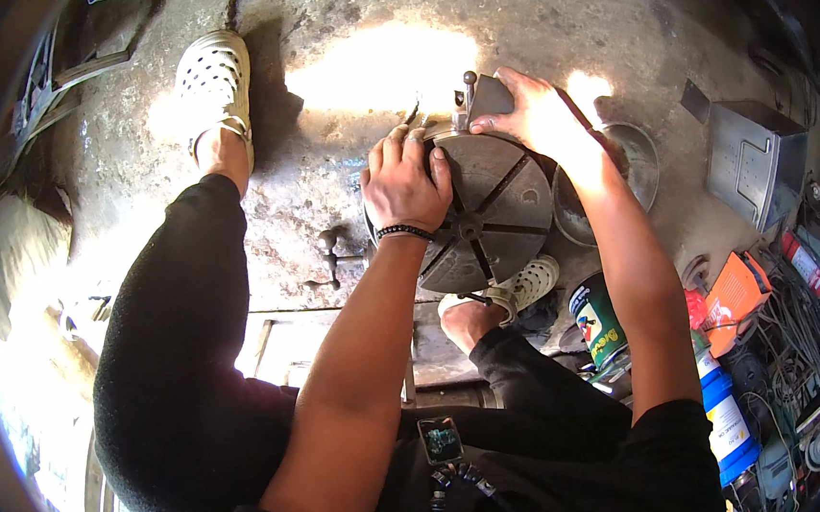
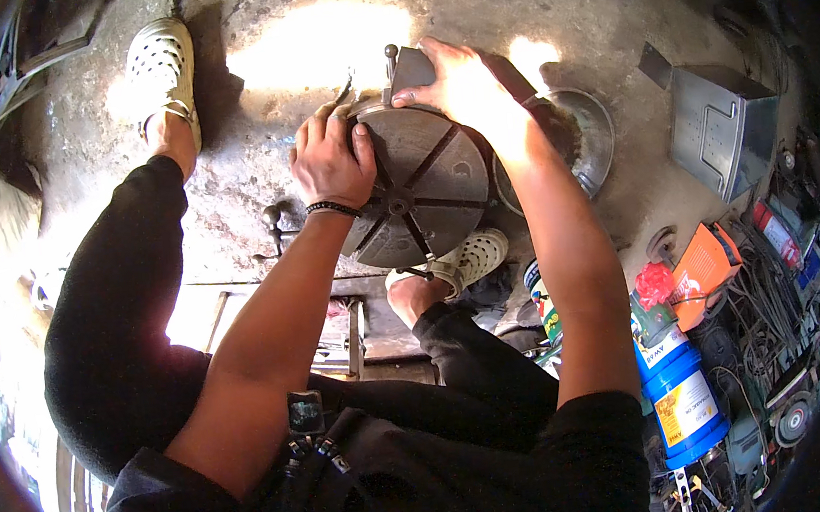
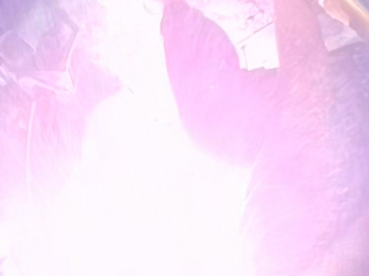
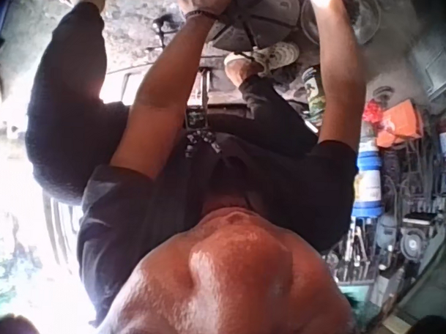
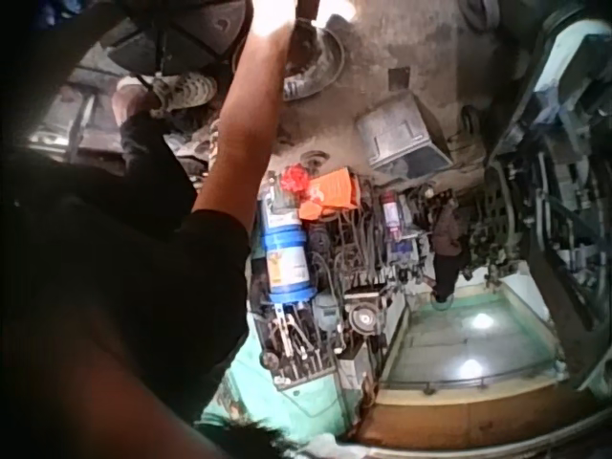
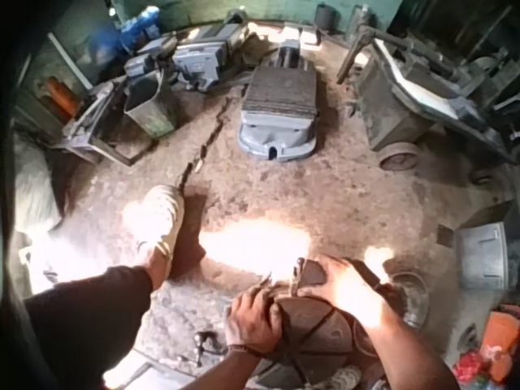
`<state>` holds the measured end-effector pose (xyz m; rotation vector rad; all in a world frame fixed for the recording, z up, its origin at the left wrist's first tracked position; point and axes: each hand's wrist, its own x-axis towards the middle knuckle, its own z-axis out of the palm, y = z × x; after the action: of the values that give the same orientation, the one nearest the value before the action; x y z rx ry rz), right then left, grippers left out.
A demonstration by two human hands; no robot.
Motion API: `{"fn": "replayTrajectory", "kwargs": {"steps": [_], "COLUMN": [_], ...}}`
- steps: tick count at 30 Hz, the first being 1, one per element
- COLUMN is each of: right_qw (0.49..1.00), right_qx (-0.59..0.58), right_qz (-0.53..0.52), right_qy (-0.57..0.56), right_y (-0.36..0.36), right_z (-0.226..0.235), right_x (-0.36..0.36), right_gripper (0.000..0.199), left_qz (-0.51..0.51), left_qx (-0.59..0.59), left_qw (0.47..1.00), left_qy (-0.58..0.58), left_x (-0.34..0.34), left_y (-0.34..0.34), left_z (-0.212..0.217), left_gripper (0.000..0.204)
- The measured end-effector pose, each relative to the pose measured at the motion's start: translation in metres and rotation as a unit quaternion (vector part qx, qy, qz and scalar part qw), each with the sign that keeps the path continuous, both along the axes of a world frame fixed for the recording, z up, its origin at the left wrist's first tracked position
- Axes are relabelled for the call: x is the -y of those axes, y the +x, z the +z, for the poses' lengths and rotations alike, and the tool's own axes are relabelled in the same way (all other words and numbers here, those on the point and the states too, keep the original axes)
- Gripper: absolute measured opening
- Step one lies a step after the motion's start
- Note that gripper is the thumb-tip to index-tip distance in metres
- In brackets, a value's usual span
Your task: The person sits on the floor and scrubs a circular metal part with a wire brush, then wipes it with a cloth. They repeatedly scrub and wipe the part, occasionally flipping it over to clean different sides.
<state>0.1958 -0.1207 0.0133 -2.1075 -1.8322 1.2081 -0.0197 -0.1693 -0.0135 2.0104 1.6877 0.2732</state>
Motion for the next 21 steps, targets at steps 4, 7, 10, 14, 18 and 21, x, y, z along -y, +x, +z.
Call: {"fn": "replayTrajectory", "kwargs": {"steps": [4,7,10,14,18,21], "right_qw": [0.999,0.998,0.998,0.997,0.998,0.999], "right_qx": [0.031,0.026,0.026,0.048,0.039,0.037], "right_qz": [0.009,0.005,-0.002,0.002,0.004,0.013], "right_qy": [0.039,0.059,0.055,0.063,0.039,0.020], "right_y": [-0.016,-0.005,-0.004,-0.010,-0.002,-0.018], "right_z": [-0.008,-0.011,-0.007,-0.007,-0.003,-0.007], "right_x": [-0.002,0.007,0.006,0.007,0.005,-0.002], "right_gripper": [0.076,0.075,0.077,0.082,0.086,0.086], "left_qz": [-0.001,0.003,-0.005,-0.002,-0.002,0.001], "left_qx": [-0.005,-0.004,-0.007,-0.006,-0.002,0.004], "left_qw": [1.000,1.000,1.000,1.000,1.000,1.000], "left_qy": [-0.018,-0.018,-0.021,-0.016,0.008,0.006], "left_x": [0.001,0.001,0.000,0.001,0.000,0.001], "left_y": [-0.004,-0.003,-0.001,-0.002,0.001,-0.002], "left_z": [-0.005,-0.001,-0.001,-0.003,-0.001,-0.003], "left_gripper": [0.038,0.039,0.039,0.038,0.033,0.034]}}
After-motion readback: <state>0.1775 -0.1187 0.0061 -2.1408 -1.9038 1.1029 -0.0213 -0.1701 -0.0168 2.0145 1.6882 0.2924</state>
